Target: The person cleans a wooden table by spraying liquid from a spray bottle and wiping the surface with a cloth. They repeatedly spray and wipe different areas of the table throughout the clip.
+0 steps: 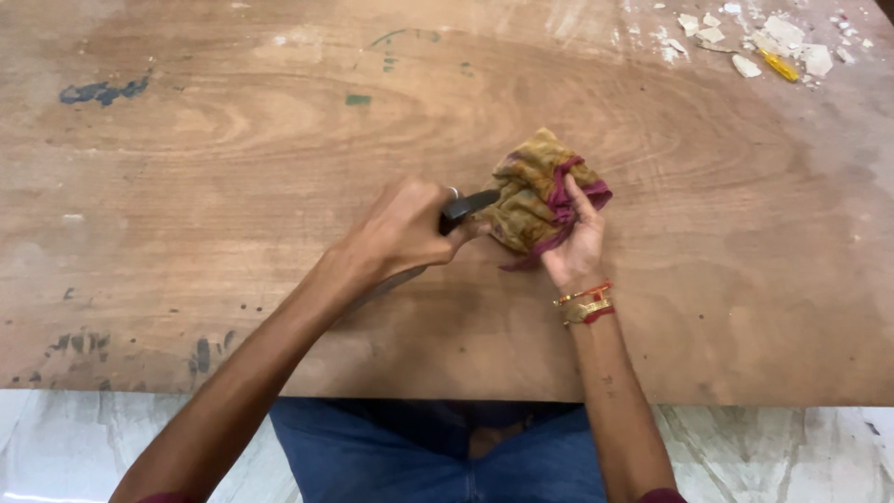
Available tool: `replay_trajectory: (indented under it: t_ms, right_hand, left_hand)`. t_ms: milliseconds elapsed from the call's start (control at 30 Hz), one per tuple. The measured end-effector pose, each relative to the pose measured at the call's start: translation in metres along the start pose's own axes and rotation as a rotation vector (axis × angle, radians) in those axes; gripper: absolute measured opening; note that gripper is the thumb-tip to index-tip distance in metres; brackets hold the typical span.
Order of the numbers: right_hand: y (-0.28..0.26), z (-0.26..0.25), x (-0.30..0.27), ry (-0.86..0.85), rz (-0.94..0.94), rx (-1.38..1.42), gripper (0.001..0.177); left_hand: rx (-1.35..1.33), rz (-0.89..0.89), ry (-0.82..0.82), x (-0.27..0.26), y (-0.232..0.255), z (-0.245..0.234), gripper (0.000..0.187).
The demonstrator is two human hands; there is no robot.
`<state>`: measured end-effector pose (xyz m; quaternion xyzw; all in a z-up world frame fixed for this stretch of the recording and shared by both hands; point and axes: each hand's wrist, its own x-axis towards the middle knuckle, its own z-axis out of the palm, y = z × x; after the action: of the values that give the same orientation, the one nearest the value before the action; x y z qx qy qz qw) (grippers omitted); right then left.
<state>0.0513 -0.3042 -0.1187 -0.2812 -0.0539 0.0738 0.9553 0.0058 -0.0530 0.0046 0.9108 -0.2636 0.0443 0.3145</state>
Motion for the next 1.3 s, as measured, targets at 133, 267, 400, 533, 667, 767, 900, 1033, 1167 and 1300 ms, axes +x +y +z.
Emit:
replay_trajectory:
  t_ms: [133,267,400,533,667,767,900,1033,1167,1300]
  right_hand:
    - [-0.002,-0.004,-0.001,0.018,-0.015,0.000,0.045]
    - [0.001,-0.008,0.002,0.008,0.003,0.019,0.045]
    - [0.001,-0.010,0.005,0.042,-0.005,0.038,0.044]
    - [-0.002,-0.013,0.004,0.051,-0.109,0.013,0.043]
    - [-0.009,-0.015,0.005,0.055,-0.156,0.044,0.042]
    - [-0.008,-0.016,0.002,0.056,-0.161,0.056,0.041]
    - [-0.009,-0.014,0.002,0.050,-0.160,0.048,0.041]
    - [-0.011,-0.013,0.002,0.080,-0.164,0.056,0.041]
    - [-0.011,-0.014,0.002,0.053,-0.147,0.067,0.042]
    - [-0.012,-0.013,0.001,0.064,-0.167,0.041,0.042]
  left_hand:
    - [0.008,-0.046,-0.057,-0.001,-0.004,-0.001,0.043]
    - [-0.159,-0.195,-0.100,-0.002,-0.013,-0.011,0.030]
    - [-0.188,-0.332,-0.053,-0.001,-0.020,-0.027,0.032]
    - [-0.191,-0.255,-0.133,-0.006,-0.014,-0.023,0.029]
    - [-0.065,0.022,-0.178,-0.020,0.001,-0.007,0.035]
    - [-0.103,-0.302,-0.227,-0.013,-0.003,-0.009,0.026]
    - [0.005,-0.386,-0.184,-0.009,-0.016,-0.026,0.040]
    - [0.034,-0.275,-0.126,-0.012,-0.024,-0.036,0.035]
    - [0.038,-0.002,-0.114,-0.010,-0.019,-0.029,0.036]
    - [-0.022,-0.145,-0.168,-0.005,-0.002,-0.017,0.032]
